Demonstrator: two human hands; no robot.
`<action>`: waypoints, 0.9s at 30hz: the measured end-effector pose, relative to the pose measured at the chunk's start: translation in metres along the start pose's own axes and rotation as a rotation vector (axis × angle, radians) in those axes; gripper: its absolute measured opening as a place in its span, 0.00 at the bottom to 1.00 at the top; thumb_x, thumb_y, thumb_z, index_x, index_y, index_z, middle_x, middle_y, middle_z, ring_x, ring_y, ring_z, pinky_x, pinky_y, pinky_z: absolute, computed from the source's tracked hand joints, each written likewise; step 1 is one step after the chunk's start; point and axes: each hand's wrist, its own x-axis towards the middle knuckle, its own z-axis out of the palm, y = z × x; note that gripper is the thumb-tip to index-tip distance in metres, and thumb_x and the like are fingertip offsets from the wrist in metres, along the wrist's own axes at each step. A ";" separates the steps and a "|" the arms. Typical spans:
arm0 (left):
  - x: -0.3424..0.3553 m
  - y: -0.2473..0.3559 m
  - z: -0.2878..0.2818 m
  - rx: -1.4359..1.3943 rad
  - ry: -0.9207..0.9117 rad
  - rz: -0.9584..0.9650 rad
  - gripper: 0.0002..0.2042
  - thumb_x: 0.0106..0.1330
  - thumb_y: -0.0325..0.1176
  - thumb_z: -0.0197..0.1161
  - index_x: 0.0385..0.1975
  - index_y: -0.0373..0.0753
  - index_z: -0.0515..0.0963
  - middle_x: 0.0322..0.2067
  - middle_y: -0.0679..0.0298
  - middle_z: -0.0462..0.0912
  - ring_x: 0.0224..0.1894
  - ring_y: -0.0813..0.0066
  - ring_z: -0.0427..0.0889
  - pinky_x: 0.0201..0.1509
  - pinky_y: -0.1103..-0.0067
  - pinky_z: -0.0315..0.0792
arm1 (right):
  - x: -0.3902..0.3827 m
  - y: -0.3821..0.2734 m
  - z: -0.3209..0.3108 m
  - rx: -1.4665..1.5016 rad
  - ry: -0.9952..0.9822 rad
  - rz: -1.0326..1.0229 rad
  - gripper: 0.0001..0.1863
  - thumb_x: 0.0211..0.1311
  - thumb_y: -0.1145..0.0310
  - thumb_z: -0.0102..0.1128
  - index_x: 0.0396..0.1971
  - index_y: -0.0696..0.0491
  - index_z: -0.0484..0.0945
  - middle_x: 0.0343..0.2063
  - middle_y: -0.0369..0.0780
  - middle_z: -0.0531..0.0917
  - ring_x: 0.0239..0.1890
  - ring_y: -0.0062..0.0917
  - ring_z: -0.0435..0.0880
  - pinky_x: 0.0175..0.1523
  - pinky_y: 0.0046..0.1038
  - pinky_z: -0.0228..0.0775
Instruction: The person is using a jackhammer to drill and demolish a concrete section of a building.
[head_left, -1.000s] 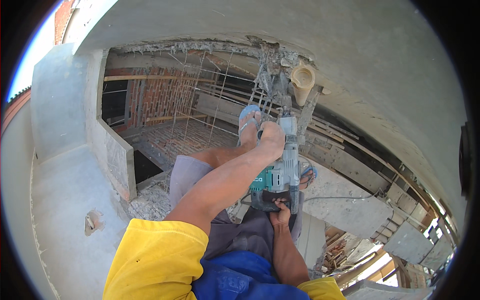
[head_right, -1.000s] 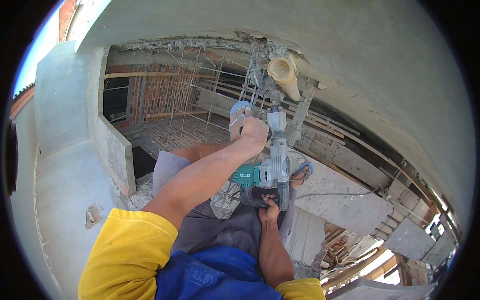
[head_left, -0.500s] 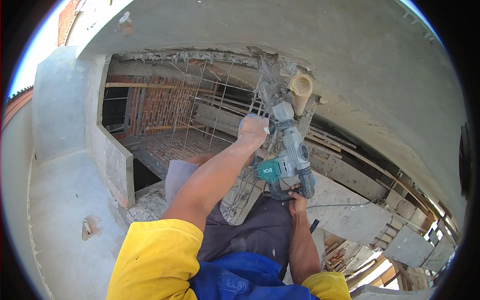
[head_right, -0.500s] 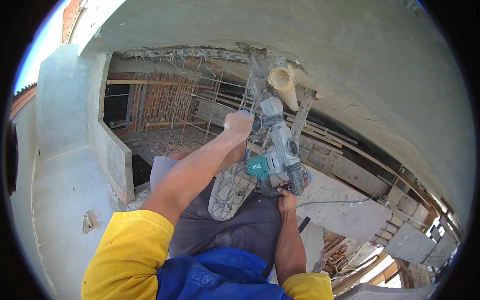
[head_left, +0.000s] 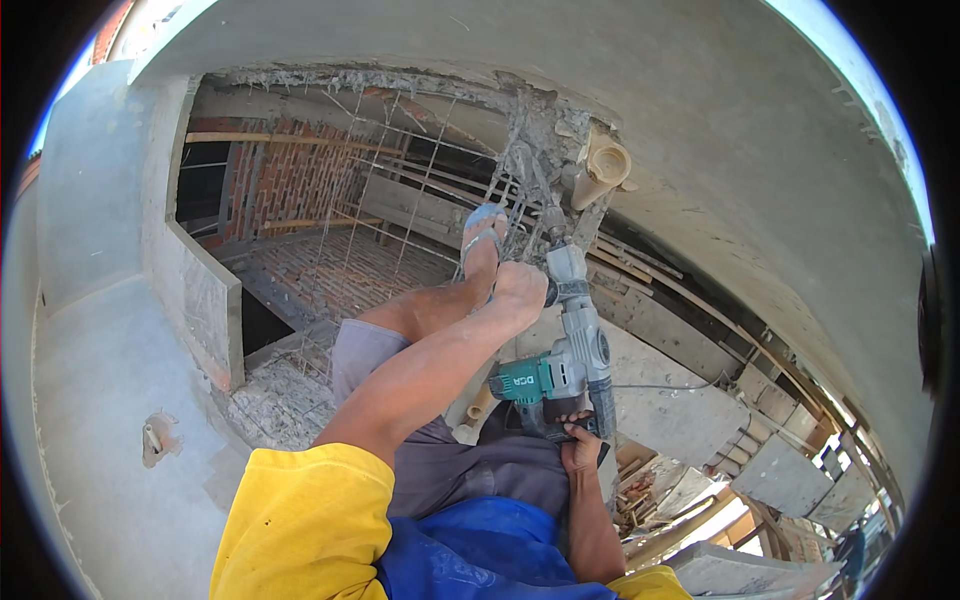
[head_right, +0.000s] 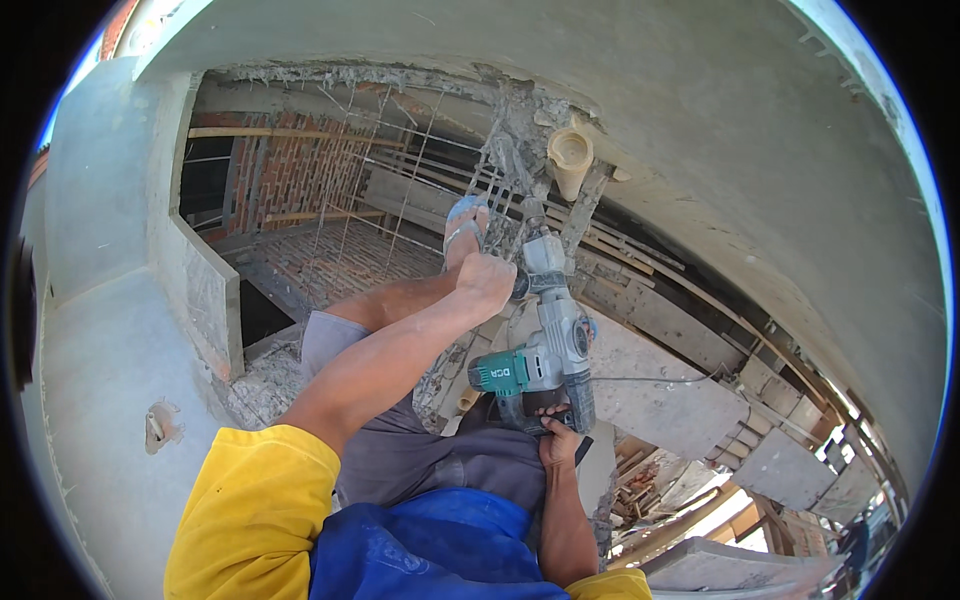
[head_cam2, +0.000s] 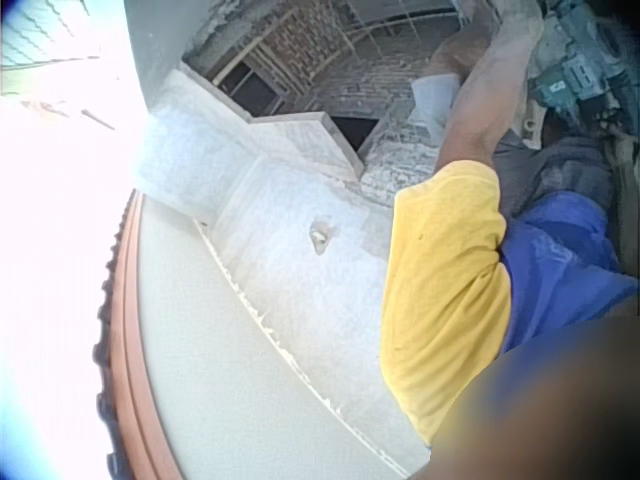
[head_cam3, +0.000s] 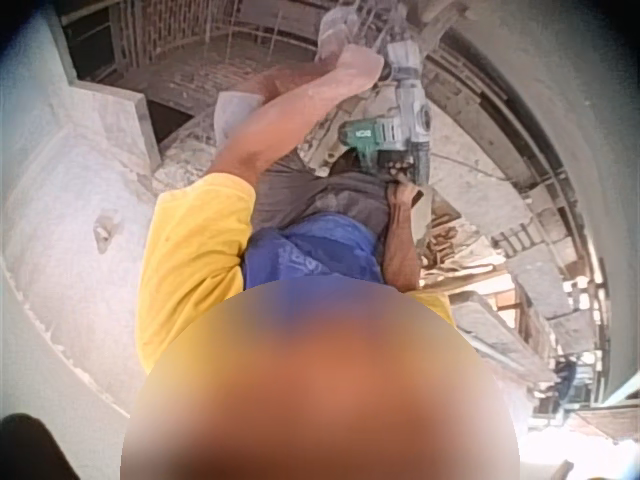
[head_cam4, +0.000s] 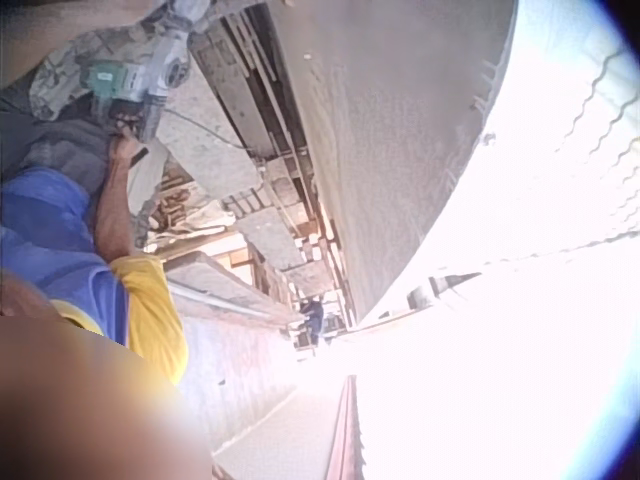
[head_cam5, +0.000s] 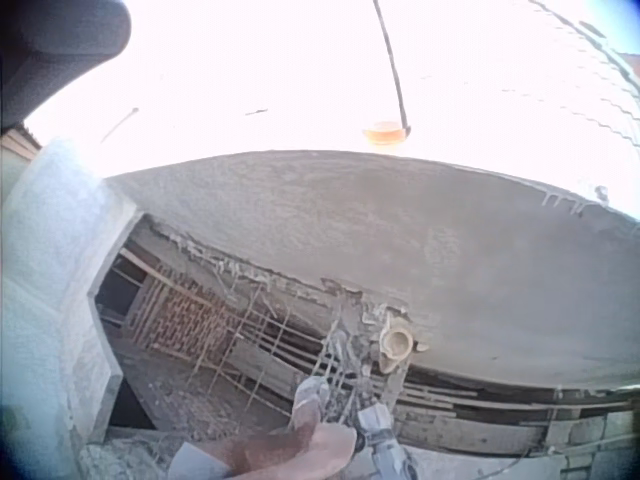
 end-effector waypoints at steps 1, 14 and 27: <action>0.000 0.000 0.004 -0.020 0.019 -0.017 0.07 0.52 0.29 0.57 0.25 0.44 0.83 0.27 0.61 0.85 0.33 0.67 0.85 0.33 0.73 0.77 | 0.001 -0.001 -0.003 -0.005 -0.002 0.000 0.19 0.38 0.90 0.52 0.33 0.54 0.71 0.29 0.40 0.74 0.36 0.34 0.75 0.50 0.42 0.69; 0.020 -0.023 0.003 -0.196 -0.009 -0.024 0.09 0.54 0.31 0.56 0.29 0.42 0.83 0.30 0.58 0.84 0.37 0.62 0.84 0.42 0.69 0.75 | 0.003 -0.071 0.039 -0.249 0.093 -0.072 0.16 0.39 0.87 0.50 0.32 0.55 0.70 0.26 0.40 0.73 0.30 0.33 0.77 0.42 0.40 0.73; 0.056 -0.072 0.025 -0.206 0.056 -0.317 0.15 0.59 0.33 0.52 0.44 0.41 0.79 0.53 0.60 0.74 0.58 0.65 0.71 0.59 0.69 0.64 | 0.025 -0.106 0.124 -0.507 -0.038 -0.216 0.12 0.41 0.86 0.50 0.29 0.59 0.71 0.23 0.39 0.74 0.25 0.26 0.76 0.34 0.28 0.71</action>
